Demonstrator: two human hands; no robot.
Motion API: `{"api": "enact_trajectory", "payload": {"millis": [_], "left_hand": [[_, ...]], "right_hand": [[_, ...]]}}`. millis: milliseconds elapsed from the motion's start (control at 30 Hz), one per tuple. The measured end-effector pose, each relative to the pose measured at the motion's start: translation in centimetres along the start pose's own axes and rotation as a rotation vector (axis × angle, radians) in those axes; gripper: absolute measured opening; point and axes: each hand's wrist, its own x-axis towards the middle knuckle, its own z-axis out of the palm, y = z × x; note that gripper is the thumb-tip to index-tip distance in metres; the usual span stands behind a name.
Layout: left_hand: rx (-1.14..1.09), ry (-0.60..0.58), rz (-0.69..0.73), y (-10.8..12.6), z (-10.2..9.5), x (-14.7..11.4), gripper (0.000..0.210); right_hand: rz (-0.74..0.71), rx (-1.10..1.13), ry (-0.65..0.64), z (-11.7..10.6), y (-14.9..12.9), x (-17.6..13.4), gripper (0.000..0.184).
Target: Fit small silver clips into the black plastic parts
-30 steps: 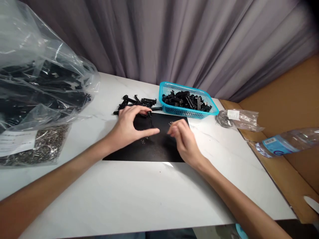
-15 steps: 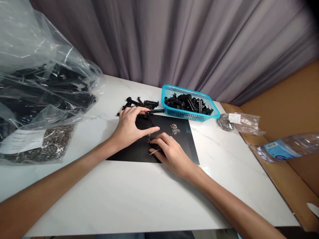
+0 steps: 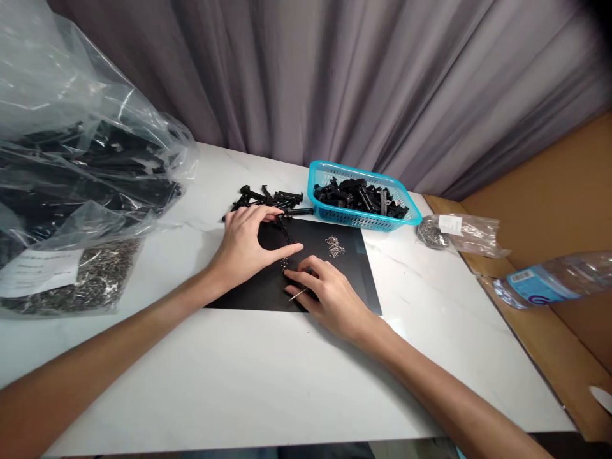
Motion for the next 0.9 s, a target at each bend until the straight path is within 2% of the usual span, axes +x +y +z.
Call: {"api": "enact_trajectory", "payload": {"millis": [267,400,500,567,733,900], "left_hand": [[0.019,-0.004,0.036,-0.1,0.1,-0.1,0.055],[0.016,-0.027,0.049,0.0,0.0,-0.1,0.053],[0.011,-0.034,0.055,0.1,0.0,-0.2,0.054],[0.012,-0.035,0.056,0.1,0.0,-0.2,0.053],[0.017,-0.045,0.081,-0.3,0.1,-0.2,0.055],[0.002,-0.179,0.187,-0.3,-0.2,-0.2,0.058]], "right_hand": [[0.103,0.009,0.085,-0.9,1.1,0.4,0.014],[-0.005,0.039,0.055,-1.2,1.6,-0.2,0.022],[-0.113,-0.027,-0.025,-1.2,1.7,-0.5,0.028],[-0.127,-0.058,-0.038,-1.3,1.6,-0.5,0.029],[-0.022,-0.005,0.019,-1.5,1.7,-0.1,0.021],[0.105,0.166,0.133,-1.8,2.6,-0.2,0.008]]}}
